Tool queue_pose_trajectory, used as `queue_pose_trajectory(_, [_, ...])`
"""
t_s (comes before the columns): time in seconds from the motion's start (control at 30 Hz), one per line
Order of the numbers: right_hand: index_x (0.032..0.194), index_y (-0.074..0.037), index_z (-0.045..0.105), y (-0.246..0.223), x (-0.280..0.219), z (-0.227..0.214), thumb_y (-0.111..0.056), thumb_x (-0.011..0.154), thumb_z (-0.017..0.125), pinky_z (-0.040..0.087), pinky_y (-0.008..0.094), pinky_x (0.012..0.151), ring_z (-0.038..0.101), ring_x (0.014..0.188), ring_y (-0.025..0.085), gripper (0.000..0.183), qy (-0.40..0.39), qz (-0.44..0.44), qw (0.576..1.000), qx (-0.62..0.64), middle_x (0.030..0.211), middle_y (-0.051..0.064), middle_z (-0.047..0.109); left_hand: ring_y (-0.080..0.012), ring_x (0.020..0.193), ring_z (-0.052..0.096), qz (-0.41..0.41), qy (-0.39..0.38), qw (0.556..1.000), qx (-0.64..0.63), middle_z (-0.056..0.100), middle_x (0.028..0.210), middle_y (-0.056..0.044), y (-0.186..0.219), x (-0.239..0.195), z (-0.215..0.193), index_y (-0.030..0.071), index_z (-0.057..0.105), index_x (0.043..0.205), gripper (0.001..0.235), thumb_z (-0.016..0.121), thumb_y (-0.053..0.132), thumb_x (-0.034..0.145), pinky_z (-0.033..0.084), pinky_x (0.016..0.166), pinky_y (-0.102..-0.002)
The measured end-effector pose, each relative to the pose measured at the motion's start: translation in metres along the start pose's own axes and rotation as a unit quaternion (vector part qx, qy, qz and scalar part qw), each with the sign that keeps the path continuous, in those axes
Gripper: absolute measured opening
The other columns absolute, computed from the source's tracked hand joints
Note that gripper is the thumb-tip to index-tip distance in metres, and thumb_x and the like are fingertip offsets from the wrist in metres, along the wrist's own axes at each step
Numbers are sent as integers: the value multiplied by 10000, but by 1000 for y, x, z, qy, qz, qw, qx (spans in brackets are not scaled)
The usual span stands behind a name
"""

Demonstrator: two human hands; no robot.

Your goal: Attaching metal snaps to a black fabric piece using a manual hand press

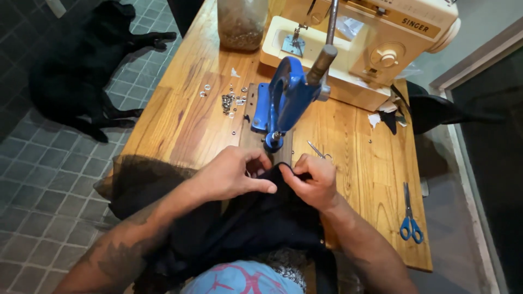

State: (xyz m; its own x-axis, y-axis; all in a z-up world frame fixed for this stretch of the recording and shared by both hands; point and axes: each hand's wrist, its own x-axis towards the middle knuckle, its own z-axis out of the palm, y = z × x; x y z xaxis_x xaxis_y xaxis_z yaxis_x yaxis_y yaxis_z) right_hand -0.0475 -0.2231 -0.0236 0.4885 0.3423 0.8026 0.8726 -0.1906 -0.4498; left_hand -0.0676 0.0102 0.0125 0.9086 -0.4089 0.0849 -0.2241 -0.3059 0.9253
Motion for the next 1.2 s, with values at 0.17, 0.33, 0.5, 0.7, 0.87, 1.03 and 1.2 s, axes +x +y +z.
queue_pose_trajectory(0.17, [688,-30,595,6,-1,-4,-45,804,870,401,262,449,498,439,166,299,-20,116,991,64,568,77,601,-184,718,725,-53,-23,998,26,761,754,-55,-25,5,4,133,792,930,239,854,283,755,566,664,-319])
queue_pose_trajectory(0.33, [744,-54,526,23,-10,-15,56,799,843,369,228,520,446,561,70,340,-49,280,917,279,620,18,520,-120,733,602,-98,-24,985,-143,667,745,-16,-43,5,1,73,738,933,153,797,170,830,494,668,-247])
queue_pose_trajectory(0.5, [696,-65,489,29,-15,-11,63,823,812,326,204,476,414,511,52,370,-31,353,876,328,574,10,479,-81,723,519,-96,-20,966,-239,526,738,52,-36,4,-1,89,659,966,104,698,177,926,397,637,-209])
queue_pose_trajectory(0.7, [639,-84,431,33,-9,-5,62,838,791,286,184,417,378,450,37,436,13,401,852,336,526,12,447,-65,632,478,-119,9,953,-278,501,656,56,-32,16,4,101,648,917,102,687,191,888,342,572,-212])
queue_pose_trajectory(0.87, [629,-88,422,17,10,-2,69,825,794,284,180,405,373,442,31,449,24,414,846,334,521,15,450,-77,676,530,-122,41,958,-256,611,713,0,-23,20,4,87,732,926,169,754,239,855,399,614,-220])
queue_pose_trajectory(1.03, [626,-120,405,18,20,1,96,819,770,295,175,425,363,448,39,466,48,424,829,361,529,3,424,-63,652,534,-108,85,965,-222,626,684,16,-25,26,-3,107,792,904,133,813,193,805,405,581,-186])
queue_pose_trajectory(1.2, [634,-130,386,24,29,1,81,843,743,292,172,420,356,440,37,464,53,430,822,370,533,-7,399,-71,655,579,-111,111,952,-264,626,707,-5,-32,35,-4,110,803,864,116,842,179,779,461,585,-201])
